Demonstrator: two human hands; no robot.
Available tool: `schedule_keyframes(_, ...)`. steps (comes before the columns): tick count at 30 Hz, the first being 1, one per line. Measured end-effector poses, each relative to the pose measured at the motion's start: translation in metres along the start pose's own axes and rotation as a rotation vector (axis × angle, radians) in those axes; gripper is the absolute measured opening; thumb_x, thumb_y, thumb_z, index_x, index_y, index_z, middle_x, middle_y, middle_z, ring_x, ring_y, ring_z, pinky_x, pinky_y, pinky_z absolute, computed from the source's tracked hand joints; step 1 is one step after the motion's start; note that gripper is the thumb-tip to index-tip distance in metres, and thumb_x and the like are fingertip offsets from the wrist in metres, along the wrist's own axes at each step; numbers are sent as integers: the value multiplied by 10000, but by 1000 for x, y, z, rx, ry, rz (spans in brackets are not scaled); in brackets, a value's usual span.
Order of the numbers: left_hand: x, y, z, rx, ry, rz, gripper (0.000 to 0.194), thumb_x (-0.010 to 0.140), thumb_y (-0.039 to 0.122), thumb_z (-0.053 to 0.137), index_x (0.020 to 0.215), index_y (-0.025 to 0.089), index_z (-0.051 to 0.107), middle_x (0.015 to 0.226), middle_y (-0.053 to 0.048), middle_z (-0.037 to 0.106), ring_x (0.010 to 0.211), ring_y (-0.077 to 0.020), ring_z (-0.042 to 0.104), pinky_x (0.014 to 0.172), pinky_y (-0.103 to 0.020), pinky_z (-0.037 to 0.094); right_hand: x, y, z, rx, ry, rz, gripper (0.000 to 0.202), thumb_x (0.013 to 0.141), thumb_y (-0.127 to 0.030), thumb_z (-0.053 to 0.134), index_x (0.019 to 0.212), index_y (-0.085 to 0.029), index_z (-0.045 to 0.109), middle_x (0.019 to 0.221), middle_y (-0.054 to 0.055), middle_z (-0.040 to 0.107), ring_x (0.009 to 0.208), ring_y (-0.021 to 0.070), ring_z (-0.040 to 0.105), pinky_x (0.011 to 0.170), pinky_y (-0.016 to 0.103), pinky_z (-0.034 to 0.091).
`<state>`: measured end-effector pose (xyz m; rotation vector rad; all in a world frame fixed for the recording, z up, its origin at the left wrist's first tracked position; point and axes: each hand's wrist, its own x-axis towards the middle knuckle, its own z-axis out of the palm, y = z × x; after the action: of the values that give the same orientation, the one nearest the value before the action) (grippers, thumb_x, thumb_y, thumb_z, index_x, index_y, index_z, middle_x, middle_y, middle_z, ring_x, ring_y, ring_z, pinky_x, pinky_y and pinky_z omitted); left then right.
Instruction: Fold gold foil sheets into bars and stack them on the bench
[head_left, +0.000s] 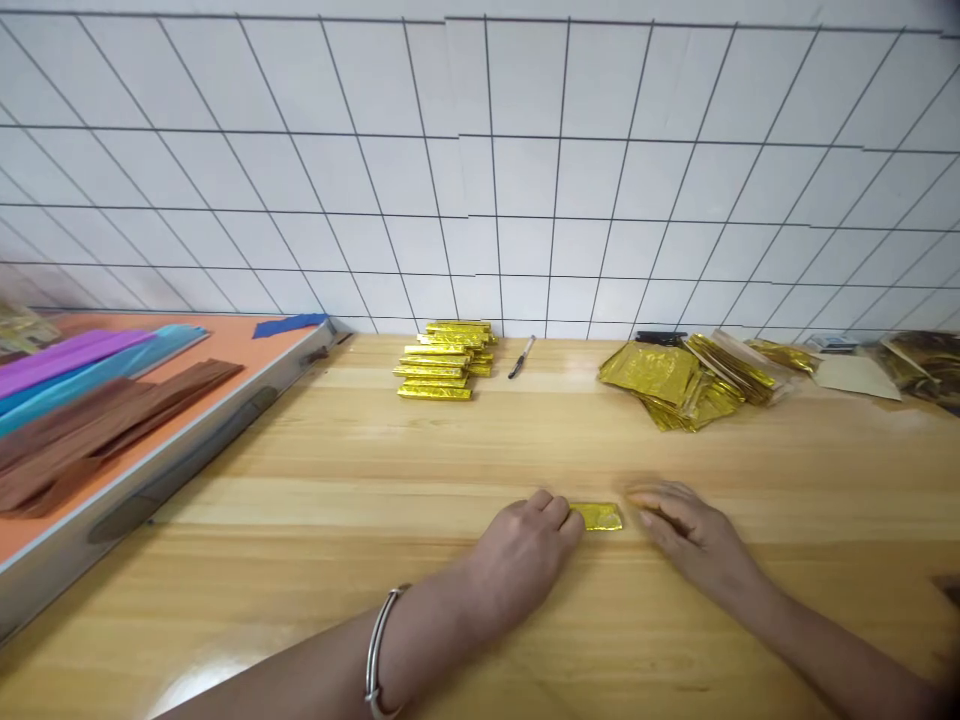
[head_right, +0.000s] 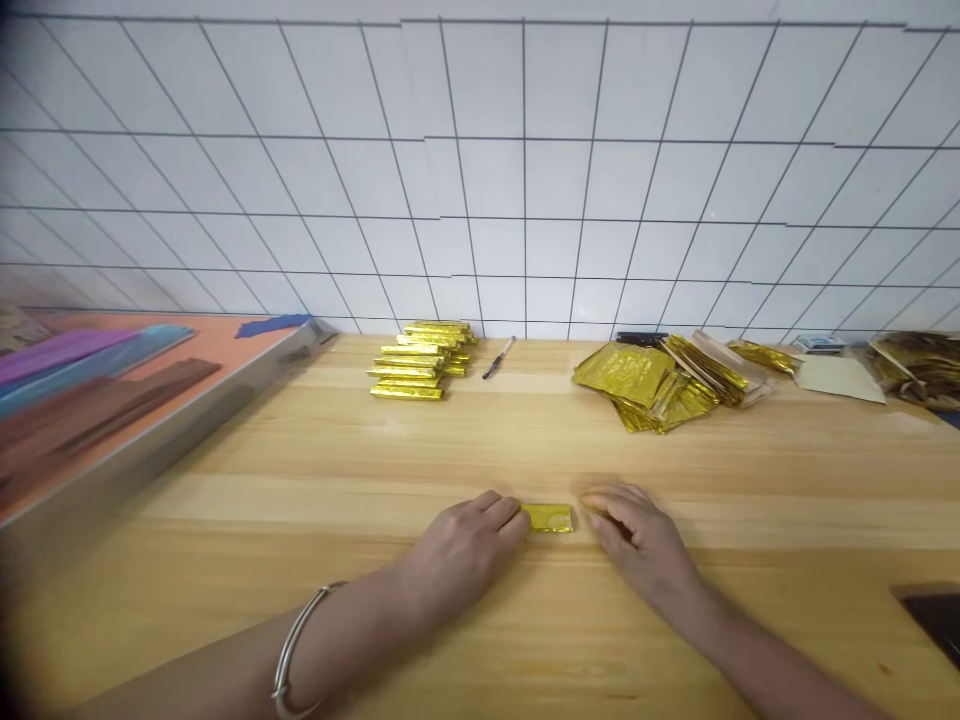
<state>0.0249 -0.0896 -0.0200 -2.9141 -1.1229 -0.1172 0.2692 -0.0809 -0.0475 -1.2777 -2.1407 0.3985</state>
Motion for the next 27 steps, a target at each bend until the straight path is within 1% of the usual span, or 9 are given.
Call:
schedule_keyframes(5, -2, 4, 0, 98, -30, 35, 101, 855, 124, 459, 946, 162, 477, 892, -49, 536, 796, -203, 503, 658, -318, 486, 16, -2, 1, 19, -85, -37, 144, 791, -216, 563, 898, -229, 659, 949, 34, 655, 953, 199, 550, 846, 370, 423)
schedule_keyframes(11, -1, 7, 2, 146, -6, 56, 104, 835, 108, 474, 924, 162, 467, 870, -43, 539, 746, -204, 503, 611, -320, 487, 26, -1, 6, 28, -100, 23, 101, 728, -191, 612, 811, -214, 666, 834, 25, 640, 844, 191, 539, 773, 350, 406)
schedule_keyframes(16, 0, 2, 8, 87, 31, -1, 95, 837, 108, 472, 897, 181, 460, 849, -19, 548, 738, -196, 514, 596, -307, 481, 28, 1, 6, 87, -132, 20, 124, 727, -171, 593, 819, -209, 667, 799, 22, 642, 815, 185, 537, 741, 330, 398)
schedule_keyframes(19, 2, 2, 10, 57, 53, -60, 93, 841, 112, 460, 891, 190, 469, 830, -12, 556, 734, -187, 525, 593, -293, 469, 28, 0, 5, 92, -117, 13, 106, 732, -184, 593, 811, -201, 662, 781, 21, 644, 795, 183, 535, 731, 329, 388)
schedule_keyframes(21, 3, 5, 9, 39, 72, -98, 42, 864, 174, 447, 879, 198, 479, 824, -13, 561, 743, -191, 533, 599, -296, 466, 28, -2, 5, 92, -106, 10, 89, 745, -197, 589, 802, -198, 657, 760, 17, 641, 775, 179, 533, 726, 329, 381)
schedule_keyframes(22, 4, 6, 8, 29, 81, -111, 48, 877, 224, 441, 874, 202, 484, 824, -14, 563, 750, -194, 537, 603, -301, 467, 28, -2, 4, 95, -106, 9, 86, 754, -204, 585, 802, -199, 656, 756, 14, 640, 769, 176, 532, 724, 327, 379)
schedule_keyframes(24, 5, 8, 8, 16, 101, -131, 122, 891, 311, 429, 866, 210, 493, 824, -14, 568, 765, -201, 543, 609, -309, 469, 28, -3, 4, 94, -108, 12, 80, 767, -217, 582, 794, -203, 655, 748, 10, 634, 761, 173, 528, 716, 323, 376)
schedule_keyframes(25, 6, 9, 9, 16, 110, -136, 134, 892, 322, 426, 860, 212, 495, 817, -12, 569, 763, -201, 545, 605, -307, 467, 29, -4, 4, 89, -110, 16, 78, 772, -222, 579, 785, -205, 654, 738, 8, 629, 758, 172, 525, 709, 320, 375)
schedule_keyframes(27, 6, 8, 11, 32, 120, -140, 96, 890, 263, 428, 841, 214, 494, 794, -6, 566, 739, -192, 542, 582, -292, 454, 29, -5, 5, 76, -111, 20, 85, 786, -227, 570, 761, -206, 649, 713, 5, 614, 749, 170, 520, 696, 315, 373)
